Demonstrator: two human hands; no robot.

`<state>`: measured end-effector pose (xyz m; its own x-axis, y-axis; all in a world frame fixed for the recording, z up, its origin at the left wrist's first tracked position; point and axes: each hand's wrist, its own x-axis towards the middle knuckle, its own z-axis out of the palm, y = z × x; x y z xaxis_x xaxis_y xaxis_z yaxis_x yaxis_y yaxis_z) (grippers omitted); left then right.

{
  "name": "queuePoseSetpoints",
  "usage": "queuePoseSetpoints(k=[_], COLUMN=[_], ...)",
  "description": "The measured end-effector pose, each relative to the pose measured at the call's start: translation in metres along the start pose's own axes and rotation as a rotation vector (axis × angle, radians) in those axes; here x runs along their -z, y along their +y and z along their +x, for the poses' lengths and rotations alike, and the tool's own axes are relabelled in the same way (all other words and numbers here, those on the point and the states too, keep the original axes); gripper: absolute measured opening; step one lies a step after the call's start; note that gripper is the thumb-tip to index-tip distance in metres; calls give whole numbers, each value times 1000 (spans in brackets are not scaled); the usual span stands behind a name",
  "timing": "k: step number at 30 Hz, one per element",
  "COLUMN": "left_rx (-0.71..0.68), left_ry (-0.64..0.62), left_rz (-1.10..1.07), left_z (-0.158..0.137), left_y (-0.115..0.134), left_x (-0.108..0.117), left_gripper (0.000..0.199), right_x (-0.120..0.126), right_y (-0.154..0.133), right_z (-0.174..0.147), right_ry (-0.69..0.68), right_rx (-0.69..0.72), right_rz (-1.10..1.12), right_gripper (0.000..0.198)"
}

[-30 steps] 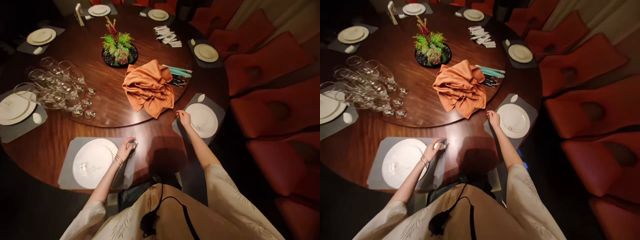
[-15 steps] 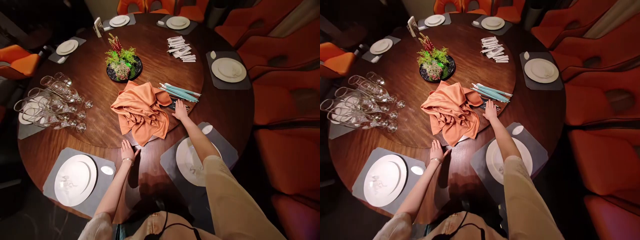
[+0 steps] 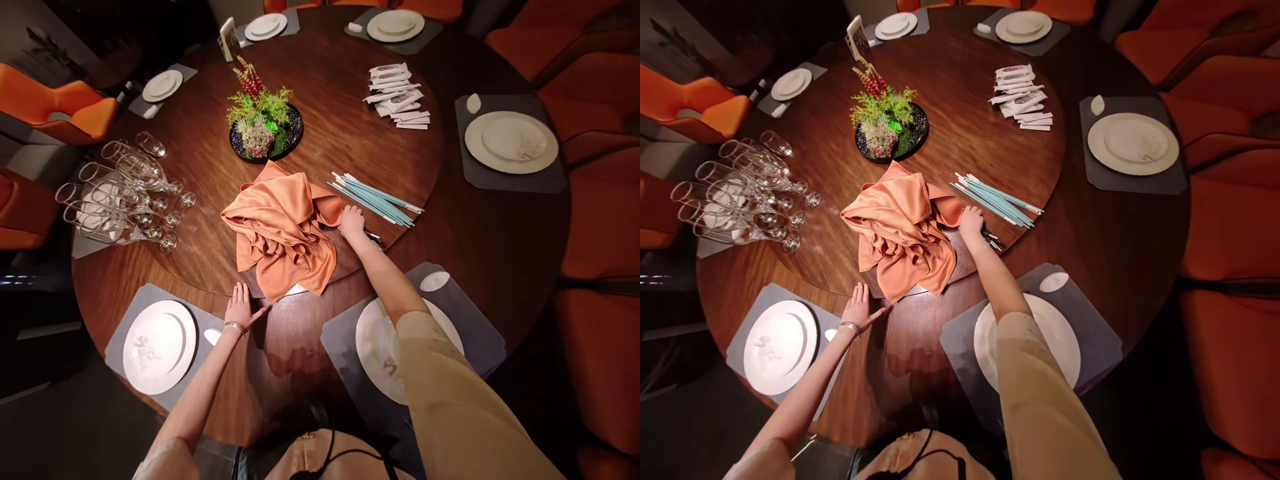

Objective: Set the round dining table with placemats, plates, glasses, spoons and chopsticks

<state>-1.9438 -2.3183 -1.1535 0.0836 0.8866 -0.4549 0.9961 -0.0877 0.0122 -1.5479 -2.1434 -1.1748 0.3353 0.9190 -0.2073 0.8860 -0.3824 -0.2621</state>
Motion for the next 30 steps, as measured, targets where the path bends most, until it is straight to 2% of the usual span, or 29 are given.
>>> queuePoseSetpoints(k=[4, 8, 10, 12, 16, 19, 22, 24, 27, 30], left_rx=[31, 69, 74, 37, -45, -36, 7, 42, 80, 82], left_ry=[-54, -99, -84, -17, 119, 94, 14, -42, -97, -135], left_rz=[-10, -120, -217, -349, -623, -769, -922, -1038, -1246, -1455], left_z=[5, 10, 8, -4, -59, -117, -170, -195, -214, -215], left_y=[-7, -13, -16, -18, -17, -17, -16, -13, 1, 18], left_x=[13, 24, 23, 13, -30, -65, -87, -93, -87, -69], left_gripper=[110, 102, 96, 89, 81, 74, 67, 65, 68, 67], right_x=[6, 10, 13, 15, 21, 29, 36, 37, 30, 15], right_y=[-21, -29, -29, -28, -21, -14, -7, -4, -4, -17], right_z=[-13, -31, -42, -54, -75, -85, -97, -116, -167, -238], right_ry=[-39, -40, -52, -61, -61, -97, -213, -297, -390, -583], right_rx=[-127, -155, -175, -185, -168, -187, -202, -191, -163, -209], right_rz=[82, 127, 146, 170, 251, 360, 551, 702, 935, 1514], right_gripper=[37, 35, 32, 28, 25, 28, 7, 11, 20, 19])
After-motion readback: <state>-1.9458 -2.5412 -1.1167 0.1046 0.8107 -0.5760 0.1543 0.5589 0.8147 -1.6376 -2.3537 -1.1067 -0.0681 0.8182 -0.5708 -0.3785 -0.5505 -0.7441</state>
